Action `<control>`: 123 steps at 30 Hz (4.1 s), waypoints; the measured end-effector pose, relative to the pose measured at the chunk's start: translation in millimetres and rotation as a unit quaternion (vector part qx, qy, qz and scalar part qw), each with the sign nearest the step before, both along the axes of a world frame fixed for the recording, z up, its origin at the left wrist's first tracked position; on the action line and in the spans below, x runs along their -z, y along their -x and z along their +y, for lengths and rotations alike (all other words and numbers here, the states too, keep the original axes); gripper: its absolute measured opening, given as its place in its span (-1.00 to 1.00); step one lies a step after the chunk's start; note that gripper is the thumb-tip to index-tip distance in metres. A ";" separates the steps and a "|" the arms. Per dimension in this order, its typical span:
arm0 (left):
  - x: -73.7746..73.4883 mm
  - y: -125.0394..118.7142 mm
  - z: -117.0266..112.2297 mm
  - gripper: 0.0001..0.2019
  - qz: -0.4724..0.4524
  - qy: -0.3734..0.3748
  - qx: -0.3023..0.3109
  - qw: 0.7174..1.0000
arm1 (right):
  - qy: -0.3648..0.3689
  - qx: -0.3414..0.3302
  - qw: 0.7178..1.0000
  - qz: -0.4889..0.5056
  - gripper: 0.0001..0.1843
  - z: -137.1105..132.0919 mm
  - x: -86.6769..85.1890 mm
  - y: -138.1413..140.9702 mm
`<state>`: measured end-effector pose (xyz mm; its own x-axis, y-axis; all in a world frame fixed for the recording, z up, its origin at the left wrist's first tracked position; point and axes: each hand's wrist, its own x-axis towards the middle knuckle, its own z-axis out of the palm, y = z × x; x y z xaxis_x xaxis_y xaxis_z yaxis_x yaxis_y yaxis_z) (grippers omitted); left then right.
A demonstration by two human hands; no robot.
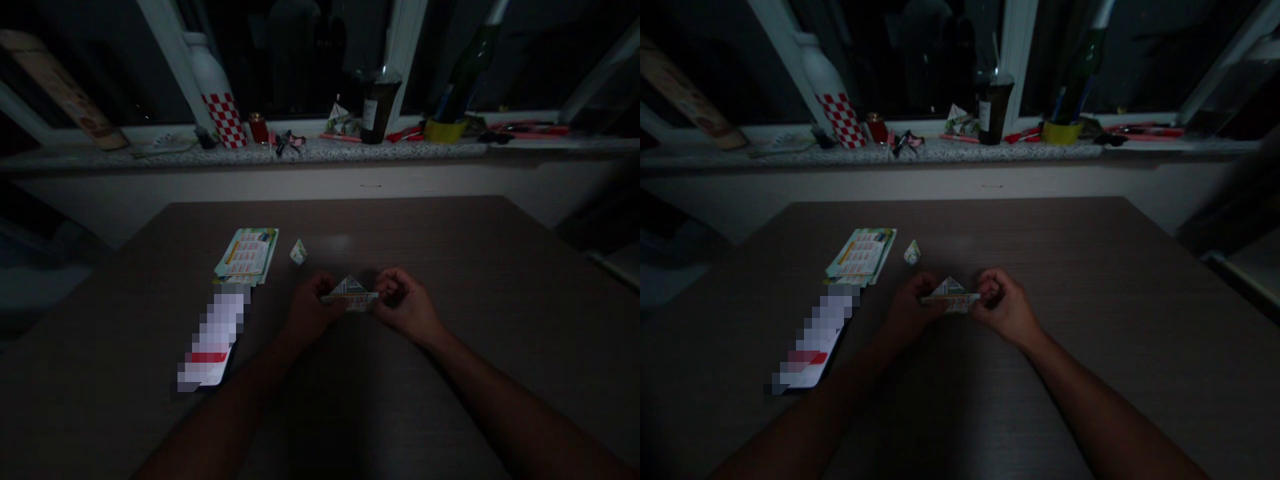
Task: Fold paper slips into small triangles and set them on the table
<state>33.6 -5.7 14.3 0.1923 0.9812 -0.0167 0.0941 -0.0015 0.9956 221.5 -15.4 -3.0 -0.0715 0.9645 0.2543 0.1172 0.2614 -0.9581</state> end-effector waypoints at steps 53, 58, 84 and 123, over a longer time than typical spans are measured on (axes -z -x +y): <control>-8.3 15.8 8.5 -0.83 0.082 -0.089 0.029 0.992 | 0.004 0.012 0.999 -0.052 -0.70 -2.5 -16.7 -4.7; -8.5 15.8 7.0 -0.87 0.088 -0.088 0.014 0.992 | 0.020 0.013 0.999 -0.042 -0.69 2.5 -13.4 -10.7; -1.2 1.4 -2.3 -0.80 0.073 -0.005 0.024 0.997 | 0.039 -0.001 0.999 0.010 -0.68 -6.2 -11.3 1.5; -2.0 -11.2 -10.3 -0.73 0.047 0.031 -0.029 0.998 | 0.062 -0.002 0.997 0.038 -0.66 -5.1 -6.7 6.1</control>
<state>44.9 -16.0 16.3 0.1296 0.9872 -0.0926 0.1860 0.0676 0.9802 215.3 -20.5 3.7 -0.0606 0.9886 0.1377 0.0422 0.1404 -0.9892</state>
